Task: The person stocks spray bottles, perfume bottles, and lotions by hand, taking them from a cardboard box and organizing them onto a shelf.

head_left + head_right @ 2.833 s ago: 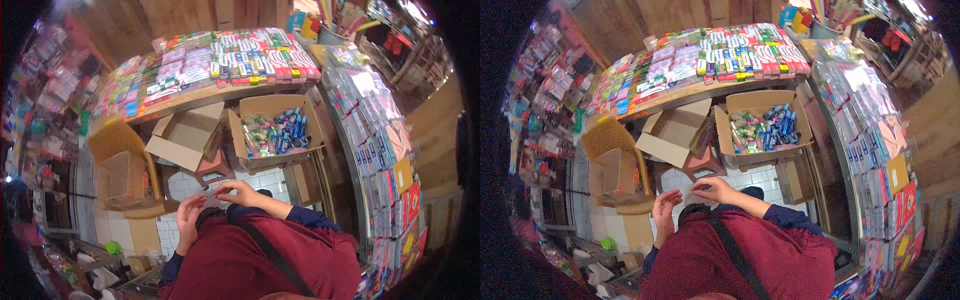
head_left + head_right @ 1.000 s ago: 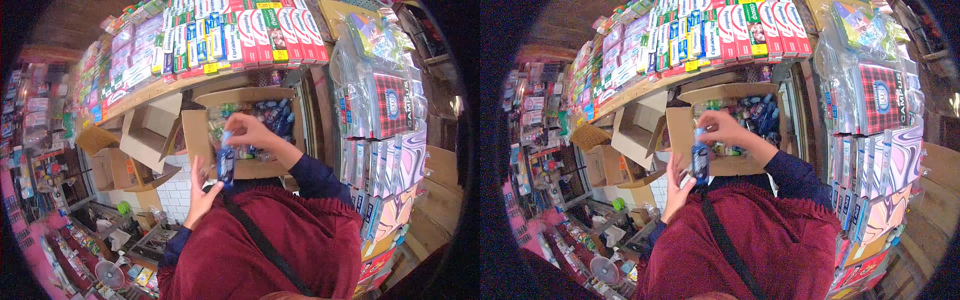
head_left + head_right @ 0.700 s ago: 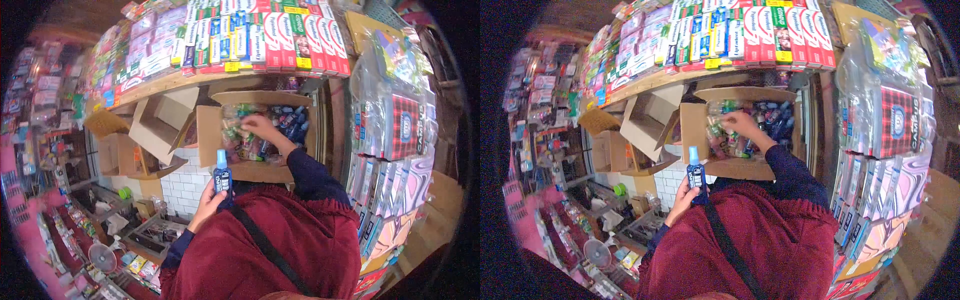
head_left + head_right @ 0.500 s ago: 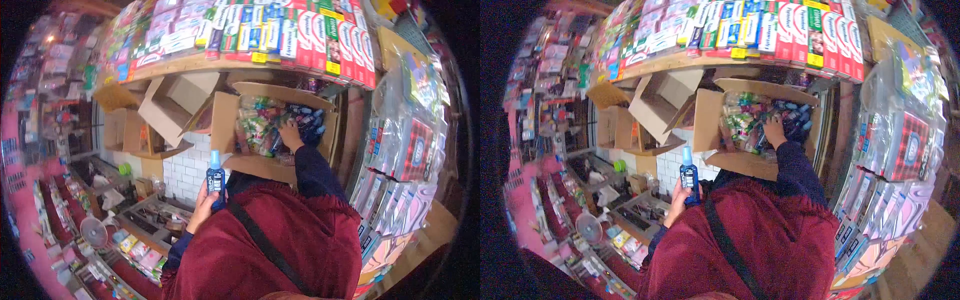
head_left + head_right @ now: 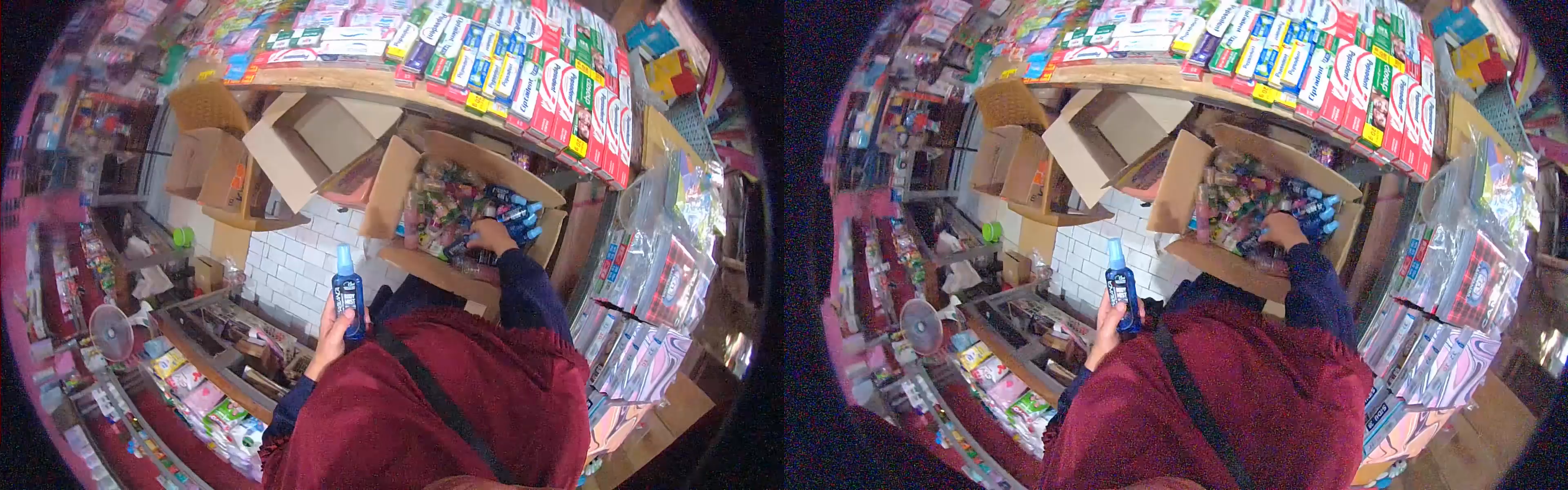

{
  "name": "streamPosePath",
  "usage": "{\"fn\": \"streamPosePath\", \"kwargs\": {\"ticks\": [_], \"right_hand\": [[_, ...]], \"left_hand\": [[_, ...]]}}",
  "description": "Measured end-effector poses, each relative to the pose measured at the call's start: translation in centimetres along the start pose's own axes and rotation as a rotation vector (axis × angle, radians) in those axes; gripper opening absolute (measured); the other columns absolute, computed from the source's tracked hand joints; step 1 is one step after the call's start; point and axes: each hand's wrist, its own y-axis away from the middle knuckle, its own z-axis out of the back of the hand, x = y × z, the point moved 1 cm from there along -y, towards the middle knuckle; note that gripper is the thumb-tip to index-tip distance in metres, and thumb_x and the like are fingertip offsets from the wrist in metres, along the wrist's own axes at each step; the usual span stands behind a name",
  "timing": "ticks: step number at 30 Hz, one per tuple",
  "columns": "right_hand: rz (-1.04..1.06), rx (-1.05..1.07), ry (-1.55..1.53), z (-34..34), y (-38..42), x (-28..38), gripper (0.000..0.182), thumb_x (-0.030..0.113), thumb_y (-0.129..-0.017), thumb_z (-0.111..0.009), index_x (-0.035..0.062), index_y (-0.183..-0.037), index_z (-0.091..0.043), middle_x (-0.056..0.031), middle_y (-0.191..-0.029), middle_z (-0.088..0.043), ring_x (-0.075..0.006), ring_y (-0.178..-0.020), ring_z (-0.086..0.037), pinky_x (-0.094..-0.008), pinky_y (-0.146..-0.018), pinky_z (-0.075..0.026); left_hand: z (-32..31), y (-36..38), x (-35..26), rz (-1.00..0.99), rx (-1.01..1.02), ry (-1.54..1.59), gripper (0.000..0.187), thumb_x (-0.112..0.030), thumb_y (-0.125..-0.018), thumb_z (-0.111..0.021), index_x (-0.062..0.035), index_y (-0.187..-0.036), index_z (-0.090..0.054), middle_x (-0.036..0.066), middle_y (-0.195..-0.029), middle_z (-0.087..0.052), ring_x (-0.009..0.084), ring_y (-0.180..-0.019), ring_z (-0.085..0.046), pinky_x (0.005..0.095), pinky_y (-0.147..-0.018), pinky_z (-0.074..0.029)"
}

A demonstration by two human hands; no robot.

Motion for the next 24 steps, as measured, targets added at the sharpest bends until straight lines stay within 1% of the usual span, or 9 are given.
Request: {"fn": "streamPosePath", "kwargs": {"ticks": [2, 6, 7, 12, 13, 14, 16, 20, 24], "right_hand": [[0.033, -0.114, -0.09, 1.0, 1.0, 0.5, 0.04, 0.039, -0.066, -0.076, 0.0078, -0.09, -0.069, -0.0147, -0.09, -0.066, -0.0331, -0.083, -0.061, -0.0391, -0.076, -0.048], [0.245, -0.021, -0.438, 10.2, 3.5, 8.0, 0.02, 0.022, -0.079, -0.071, 0.004, -0.086, -0.067, -0.0046, -0.064, -0.063, -0.0119, -0.058, -0.059, -0.0265, -0.059, -0.048], [0.254, 0.083, -0.67, 11.7, 3.8, 10.4, 0.019, 0.019, -0.08, -0.07, 0.0019, -0.088, -0.067, -0.0017, -0.069, -0.064, -0.0089, -0.059, -0.059, -0.0249, -0.057, -0.047], [0.422, 0.306, -0.73, 17.8, 8.4, 27.4, 0.021, 0.015, -0.079, -0.071, 0.0018, -0.095, -0.066, -0.001, -0.081, -0.066, -0.0057, -0.069, -0.058, -0.0209, -0.063, -0.047], [0.54, 0.329, -0.687, 17.6, 9.3, 31.3, 0.022, 0.015, -0.079, -0.072, 0.0017, -0.096, -0.066, -0.0007, -0.082, -0.066, -0.0055, -0.071, -0.057, -0.0211, -0.064, -0.047], [0.66, 0.354, -0.642, 17.0, 10.4, 35.1, 0.023, 0.014, -0.078, -0.073, 0.0015, -0.097, -0.066, -0.0004, -0.083, -0.066, -0.0053, -0.072, -0.057, -0.0213, -0.065, -0.047], [0.867, 0.434, -0.558, 14.7, 12.3, 42.7, 0.028, 0.013, -0.076, -0.075, 0.0008, -0.099, -0.065, 0.0008, -0.085, -0.065, -0.0046, -0.073, -0.056, -0.0215, -0.066, -0.048], [0.895, 0.634, -0.255, 7.8, 14.8, 55.3, 0.028, 0.018, -0.075, -0.076, 0.0025, -0.096, -0.066, 0.0008, -0.074, -0.063, -0.0073, -0.072, -0.057, -0.0247, -0.064, -0.047], [1.326, 0.747, -0.015, -0.2, 17.3, 66.3, 0.032, 0.023, -0.073, -0.076, 0.0013, -0.096, -0.067, -0.009, -0.083, -0.068, -0.0127, -0.078, -0.062, -0.0281, -0.072, -0.048]], "left_hand": [[1.2, 0.8, 0.4, -0.039, -0.017, 0.024, 0.043, -0.028, -0.088, -0.055, -0.0065, -0.123, -0.04, 0.007, -0.083, -0.058, 0.0135, -0.069, -0.056, 0.0255, -0.063, -0.046], [4.9, 2.6, 2.5, -0.121, -0.053, 0.142, 0.042, -0.027, -0.089, -0.053, -0.0067, -0.123, -0.038, 0.01, -0.084, -0.058, 0.0177, -0.071, -0.059, 0.029, -0.062, -0.05], [5.4, 3.3, 2.3, -0.133, -0.057, 0.202, 0.041, -0.027, -0.09, -0.052, -0.0066, -0.123, -0.037, 0.011, -0.086, -0.057, 0.0195, -0.073, -0.06, 0.0303, -0.062, -0.051], [9.4, 8.3, 0.6, -0.274, -0.152, 0.306, 0.037, -0.027, -0.092, -0.046, -0.0062, -0.12, -0.034, 0.016, -0.094, -0.056, 0.0272, -0.078, -0.063, 0.0346, -0.059, -0.056], [10.8, 9.9, 0.0, -0.313, -0.191, 0.295, 0.036, -0.028, -0.093, -0.044, -0.006, -0.119, -0.034, 0.015, -0.092, -0.056, 0.0277, -0.077, -0.063, 0.0345, -0.058, -0.056], [12.7, 11.6, 0.0, -0.34, -0.154, 0.335, 0.047, -0.029, -0.09, -0.053, -0.0067, -0.124, -0.031, 0.02, -0.11, -0.056, 0.026, -0.081, -0.063, 0.0334, -0.06, -0.055], [15.6, 15.8, 0.0, -0.425, -0.19, 0.35, 0.048, -0.03, -0.089, -0.054, -0.0063, -0.124, -0.031, 0.019, -0.11, -0.056, 0.0259, -0.082, -0.063, 0.0331, -0.06, -0.055], [22.5, 23.6, 2.1, -0.623, -0.264, 0.341, 0.059, -0.025, -0.082, -0.067, -0.0057, -0.125, -0.032, 0.017, -0.113, -0.057, 0.0229, -0.082, -0.063, 0.0323, -0.062, -0.055], [26.0, 31.8, 4.8, -0.654, -0.602, 0.229, 0.06, -0.012, -0.076, -0.074, -0.0043, -0.121, -0.034, 0.013, -0.107, -0.061, 0.0171, -0.078, -0.062, 0.03, -0.062, -0.055]]}}
